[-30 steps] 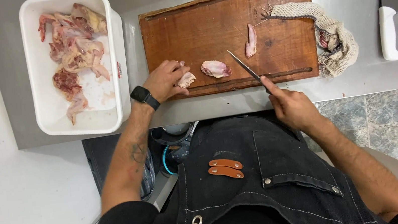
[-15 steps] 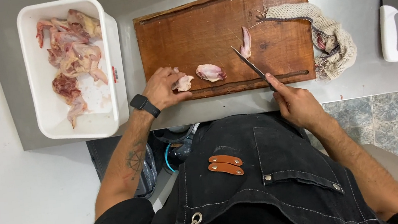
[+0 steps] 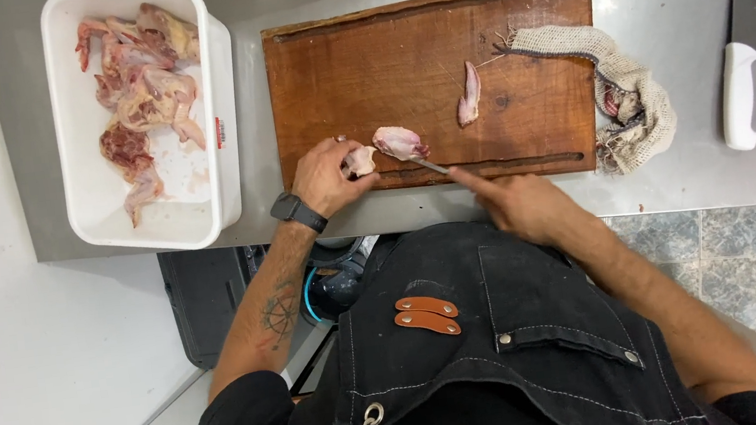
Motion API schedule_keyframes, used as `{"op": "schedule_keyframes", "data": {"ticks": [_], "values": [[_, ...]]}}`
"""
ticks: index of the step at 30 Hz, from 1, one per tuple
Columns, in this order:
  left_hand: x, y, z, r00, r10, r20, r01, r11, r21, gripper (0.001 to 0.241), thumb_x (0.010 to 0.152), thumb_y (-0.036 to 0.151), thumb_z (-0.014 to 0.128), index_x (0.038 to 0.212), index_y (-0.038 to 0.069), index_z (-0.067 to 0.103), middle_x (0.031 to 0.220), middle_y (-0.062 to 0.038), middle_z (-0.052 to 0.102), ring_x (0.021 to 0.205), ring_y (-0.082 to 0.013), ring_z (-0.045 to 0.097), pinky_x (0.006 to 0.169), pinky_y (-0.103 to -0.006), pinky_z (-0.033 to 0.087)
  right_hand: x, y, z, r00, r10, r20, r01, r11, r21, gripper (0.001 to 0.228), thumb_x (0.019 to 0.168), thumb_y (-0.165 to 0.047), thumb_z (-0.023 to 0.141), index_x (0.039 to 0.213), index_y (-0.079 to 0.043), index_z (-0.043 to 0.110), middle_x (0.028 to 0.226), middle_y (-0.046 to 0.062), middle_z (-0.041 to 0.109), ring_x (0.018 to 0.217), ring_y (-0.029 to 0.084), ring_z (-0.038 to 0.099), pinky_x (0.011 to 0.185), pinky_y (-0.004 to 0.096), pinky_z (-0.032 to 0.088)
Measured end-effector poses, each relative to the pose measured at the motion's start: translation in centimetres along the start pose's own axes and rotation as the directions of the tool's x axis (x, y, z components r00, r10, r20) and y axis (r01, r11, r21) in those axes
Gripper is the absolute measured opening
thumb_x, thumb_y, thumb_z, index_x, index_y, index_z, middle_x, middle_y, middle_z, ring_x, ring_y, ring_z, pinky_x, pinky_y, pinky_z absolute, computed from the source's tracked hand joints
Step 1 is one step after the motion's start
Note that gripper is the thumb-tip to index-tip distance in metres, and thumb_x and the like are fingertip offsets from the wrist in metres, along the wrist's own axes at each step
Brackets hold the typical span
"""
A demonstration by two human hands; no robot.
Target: Cutting and separating raw chicken parts on a wooden cutting board using a knife in a commercial kitchen setting.
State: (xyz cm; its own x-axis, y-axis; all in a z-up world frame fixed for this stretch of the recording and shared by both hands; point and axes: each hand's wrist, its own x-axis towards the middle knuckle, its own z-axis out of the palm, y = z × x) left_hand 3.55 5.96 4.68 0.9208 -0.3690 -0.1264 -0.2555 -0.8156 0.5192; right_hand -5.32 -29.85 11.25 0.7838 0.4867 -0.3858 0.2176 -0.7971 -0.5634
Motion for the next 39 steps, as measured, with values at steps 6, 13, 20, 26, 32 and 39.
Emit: {"op": "schedule_keyframes", "data": {"ticks": [6, 13, 20, 26, 32, 39], "values": [[3.8, -2.4, 2.5, 0.976, 0.043, -0.213, -0.048, 0.999, -0.016, 0.039, 0.089, 0.032, 0.079, 0.126, 0.020, 0.079, 0.102, -0.012, 0.070, 0.094, -0.0394, 0.076, 0.081, -0.0488, 0.062, 2.5, 0.3, 2.0, 0.989, 0.145, 0.032, -0.142, 0.986, -0.084, 0.065, 0.110, -0.027, 0.048, 0.171, -0.041, 0.031, 0.116, 0.021, 0.080, 0.097, 0.049, 0.080, 0.082, 0.063, 0.065], [6.5, -3.2, 4.8, 0.844, 0.150, -0.514, -0.171, 0.985, 0.006, 0.073, 0.095, 0.002, 0.079, 0.162, 0.006, 0.051, 0.108, -0.017, 0.082, 0.100, -0.0379, 0.078, 0.089, -0.0520, 0.063, 3.0, 0.1, 2.9, 0.943, 0.240, -0.232, -0.287, 0.938, -0.195, 0.065, 0.113, -0.028, 0.046, 0.176, -0.028, 0.030, 0.096, 0.028, 0.075, 0.081, 0.057, 0.077, 0.067, 0.066, 0.065], [3.0, -2.7, 4.6, 0.762, -0.225, -0.607, 0.079, 0.963, -0.257, 0.015, 0.088, 0.015, 0.088, 0.102, 0.018, 0.084, 0.078, 0.000, 0.075, 0.071, -0.0175, 0.076, 0.065, -0.0300, 0.061, 4.2, -0.5, 4.2, 0.960, 0.051, -0.275, -0.100, 0.980, -0.170, 0.065, 0.110, -0.028, 0.051, 0.173, -0.034, 0.036, 0.093, 0.026, 0.076, 0.076, 0.055, 0.077, 0.064, 0.067, 0.063], [2.6, -1.5, 3.6, 0.776, -0.049, -0.628, 0.002, 0.997, -0.075, 0.017, 0.081, 0.017, 0.084, 0.093, 0.021, 0.072, 0.092, 0.004, 0.066, 0.076, -0.0215, 0.071, 0.072, -0.0349, 0.061, 9.0, -4.2, 2.4, 0.981, 0.026, -0.194, -0.061, 0.983, -0.174, 0.069, 0.109, -0.024, 0.047, 0.174, -0.042, 0.030, 0.097, 0.022, 0.074, 0.080, 0.054, 0.077, 0.069, 0.065, 0.065], [4.7, -2.5, 4.7, 0.777, 0.130, -0.616, -0.135, 0.990, 0.039, 0.014, 0.088, 0.010, 0.080, 0.097, 0.017, 0.073, 0.093, 0.002, 0.063, 0.082, -0.0247, 0.070, 0.080, -0.0374, 0.058, 10.2, -5.3, 0.8, 0.988, 0.149, -0.044, -0.155, 0.964, -0.214, 0.070, 0.107, -0.022, 0.045, 0.172, -0.044, 0.032, 0.106, 0.025, 0.077, 0.091, 0.056, 0.078, 0.076, 0.065, 0.064], [4.9, -3.5, 6.2, 0.767, 0.226, -0.600, -0.207, 0.973, 0.101, 0.010, 0.089, 0.007, 0.075, 0.094, 0.015, 0.076, 0.093, -0.001, 0.064, 0.080, -0.0241, 0.067, 0.073, -0.0324, 0.056, 9.6, -4.2, 1.3, 0.991, 0.047, -0.126, -0.088, 0.936, -0.340, 0.071, 0.104, -0.016, 0.047, 0.170, -0.040, 0.039, 0.097, 0.023, 0.075, 0.082, 0.052, 0.079, 0.070, 0.062, 0.066]]}}
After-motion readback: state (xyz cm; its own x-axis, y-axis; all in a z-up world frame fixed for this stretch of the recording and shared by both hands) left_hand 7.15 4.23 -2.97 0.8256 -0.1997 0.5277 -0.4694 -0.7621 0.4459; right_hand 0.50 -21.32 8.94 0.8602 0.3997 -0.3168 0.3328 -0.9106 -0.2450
